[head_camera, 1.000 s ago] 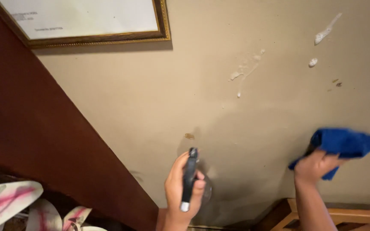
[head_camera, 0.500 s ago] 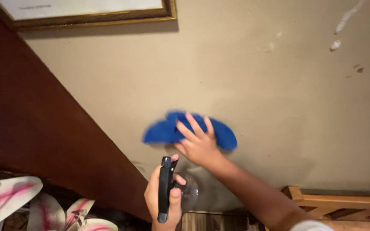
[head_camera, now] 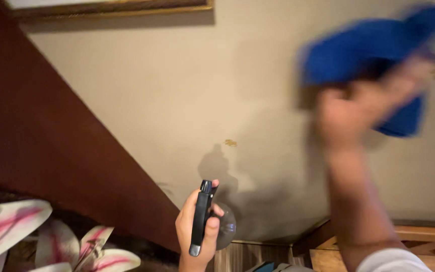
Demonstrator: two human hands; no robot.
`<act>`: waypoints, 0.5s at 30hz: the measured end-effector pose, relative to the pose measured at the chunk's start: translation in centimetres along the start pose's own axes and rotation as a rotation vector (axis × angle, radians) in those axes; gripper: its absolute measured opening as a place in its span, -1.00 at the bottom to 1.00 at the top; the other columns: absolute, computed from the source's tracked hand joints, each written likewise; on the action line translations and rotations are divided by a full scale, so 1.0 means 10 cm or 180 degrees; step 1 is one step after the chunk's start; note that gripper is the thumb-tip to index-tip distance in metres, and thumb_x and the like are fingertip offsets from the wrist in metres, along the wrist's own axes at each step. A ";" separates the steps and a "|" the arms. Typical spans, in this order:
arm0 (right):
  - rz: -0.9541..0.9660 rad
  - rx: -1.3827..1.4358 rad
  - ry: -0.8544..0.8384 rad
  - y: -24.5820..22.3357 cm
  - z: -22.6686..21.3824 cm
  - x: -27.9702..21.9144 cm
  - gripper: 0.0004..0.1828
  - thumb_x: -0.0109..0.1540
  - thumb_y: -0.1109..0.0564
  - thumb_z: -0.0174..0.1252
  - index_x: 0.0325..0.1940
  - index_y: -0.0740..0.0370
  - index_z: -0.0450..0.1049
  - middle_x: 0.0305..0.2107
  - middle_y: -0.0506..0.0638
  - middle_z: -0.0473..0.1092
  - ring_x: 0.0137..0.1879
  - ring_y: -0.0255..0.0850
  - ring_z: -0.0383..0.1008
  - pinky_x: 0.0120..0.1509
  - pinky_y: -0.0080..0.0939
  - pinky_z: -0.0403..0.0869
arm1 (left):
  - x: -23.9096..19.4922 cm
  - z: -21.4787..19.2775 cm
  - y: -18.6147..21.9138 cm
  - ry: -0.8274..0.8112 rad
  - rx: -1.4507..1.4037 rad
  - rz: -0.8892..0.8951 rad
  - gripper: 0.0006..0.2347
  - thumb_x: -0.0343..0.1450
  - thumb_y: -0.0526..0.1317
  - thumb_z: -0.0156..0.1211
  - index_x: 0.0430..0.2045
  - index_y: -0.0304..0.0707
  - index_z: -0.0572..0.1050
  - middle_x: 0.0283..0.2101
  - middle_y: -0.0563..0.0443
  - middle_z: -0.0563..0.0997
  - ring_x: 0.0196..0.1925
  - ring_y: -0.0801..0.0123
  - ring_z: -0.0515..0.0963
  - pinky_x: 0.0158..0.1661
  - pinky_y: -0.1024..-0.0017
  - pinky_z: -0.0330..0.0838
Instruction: Cleaning spots on a restaurant wall using a spray bottle and a cleaning cloth.
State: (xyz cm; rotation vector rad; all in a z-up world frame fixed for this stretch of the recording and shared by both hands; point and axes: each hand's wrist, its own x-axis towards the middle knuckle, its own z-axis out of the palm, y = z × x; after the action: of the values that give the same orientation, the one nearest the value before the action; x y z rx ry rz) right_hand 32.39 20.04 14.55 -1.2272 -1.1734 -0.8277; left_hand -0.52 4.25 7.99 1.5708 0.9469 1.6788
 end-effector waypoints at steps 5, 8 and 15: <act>-0.1074 0.0145 -0.1288 -1.21 0.15 -0.29 -0.41 -0.01 -0.04 0.26 0.00 0.36 0.51 0.33 0.54 0.18 0.52 0.35 0.00 0.51 0.55 -0.15 | 0.04 0.15 -0.07 -0.0127 0.0014 -0.0013 -0.31 0.39 0.25 0.20 0.09 -0.53 0.43 0.14 -0.14 0.64 -0.31 0.53 0.65 -0.25 0.53 0.55; -0.1797 0.0579 -0.1324 -0.75 0.06 -0.94 -0.68 0.09 -0.12 0.38 -0.24 -0.03 0.44 0.26 0.05 0.37 0.57 0.11 0.15 0.58 0.39 -0.01 | 0.06 0.25 -0.12 -0.0246 -0.0032 -0.0038 -0.30 0.38 0.26 0.21 0.09 -0.53 0.43 0.14 -0.14 0.64 -0.32 0.53 0.64 -0.27 0.53 0.51; 0.0277 0.0210 0.0025 0.44 -0.24 -0.31 -0.19 0.45 -0.13 0.15 0.52 0.50 0.02 0.48 0.50 -0.03 0.63 0.51 -0.07 0.69 0.55 -0.13 | 0.04 0.23 -0.19 -0.0301 -0.0090 -0.0083 -0.28 0.35 0.30 0.22 0.08 -0.52 0.47 0.08 -0.13 0.68 -0.32 0.51 0.66 -0.18 0.51 0.52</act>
State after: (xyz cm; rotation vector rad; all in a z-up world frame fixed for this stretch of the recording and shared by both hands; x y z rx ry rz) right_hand 36.30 18.23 10.57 -1.2110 -1.1246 -0.7231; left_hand 1.70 5.81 6.64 1.5977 0.8881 1.5788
